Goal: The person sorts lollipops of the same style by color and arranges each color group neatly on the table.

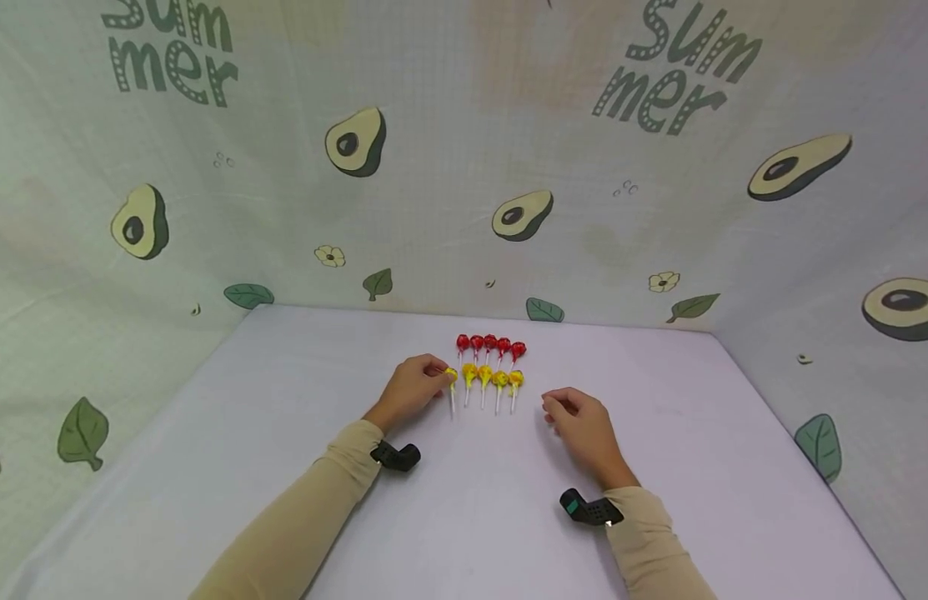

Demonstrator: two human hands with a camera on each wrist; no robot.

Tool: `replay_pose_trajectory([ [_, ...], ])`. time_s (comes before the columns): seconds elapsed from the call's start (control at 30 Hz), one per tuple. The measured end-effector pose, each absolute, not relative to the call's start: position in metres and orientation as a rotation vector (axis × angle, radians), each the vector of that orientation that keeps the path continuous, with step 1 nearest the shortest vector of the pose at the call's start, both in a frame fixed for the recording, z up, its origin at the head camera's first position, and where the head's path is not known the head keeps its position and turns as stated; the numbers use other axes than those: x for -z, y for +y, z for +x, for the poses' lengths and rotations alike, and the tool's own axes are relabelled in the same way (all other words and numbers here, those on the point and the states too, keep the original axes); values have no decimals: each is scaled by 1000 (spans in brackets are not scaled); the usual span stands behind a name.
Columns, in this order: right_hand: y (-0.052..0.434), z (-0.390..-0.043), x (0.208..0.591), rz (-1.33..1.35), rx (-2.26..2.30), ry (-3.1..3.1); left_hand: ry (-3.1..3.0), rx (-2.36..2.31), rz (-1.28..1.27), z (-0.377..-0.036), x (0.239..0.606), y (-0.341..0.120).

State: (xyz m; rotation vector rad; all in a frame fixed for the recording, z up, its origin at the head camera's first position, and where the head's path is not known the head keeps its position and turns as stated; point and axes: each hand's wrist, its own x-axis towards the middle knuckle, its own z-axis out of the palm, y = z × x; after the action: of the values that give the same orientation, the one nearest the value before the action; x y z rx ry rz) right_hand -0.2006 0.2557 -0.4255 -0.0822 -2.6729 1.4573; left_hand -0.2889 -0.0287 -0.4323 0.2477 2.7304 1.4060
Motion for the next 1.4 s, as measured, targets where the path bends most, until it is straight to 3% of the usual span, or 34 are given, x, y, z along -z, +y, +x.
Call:
replay_pose_trajectory([
  [0.43, 264, -180, 431, -114, -1439, -2683, 2858, -1259, 180, -296, 434, -19],
  [1.4, 274, -184, 433, -167, -1533, -2676, 2982, -1138, 191, -305, 436, -12],
])
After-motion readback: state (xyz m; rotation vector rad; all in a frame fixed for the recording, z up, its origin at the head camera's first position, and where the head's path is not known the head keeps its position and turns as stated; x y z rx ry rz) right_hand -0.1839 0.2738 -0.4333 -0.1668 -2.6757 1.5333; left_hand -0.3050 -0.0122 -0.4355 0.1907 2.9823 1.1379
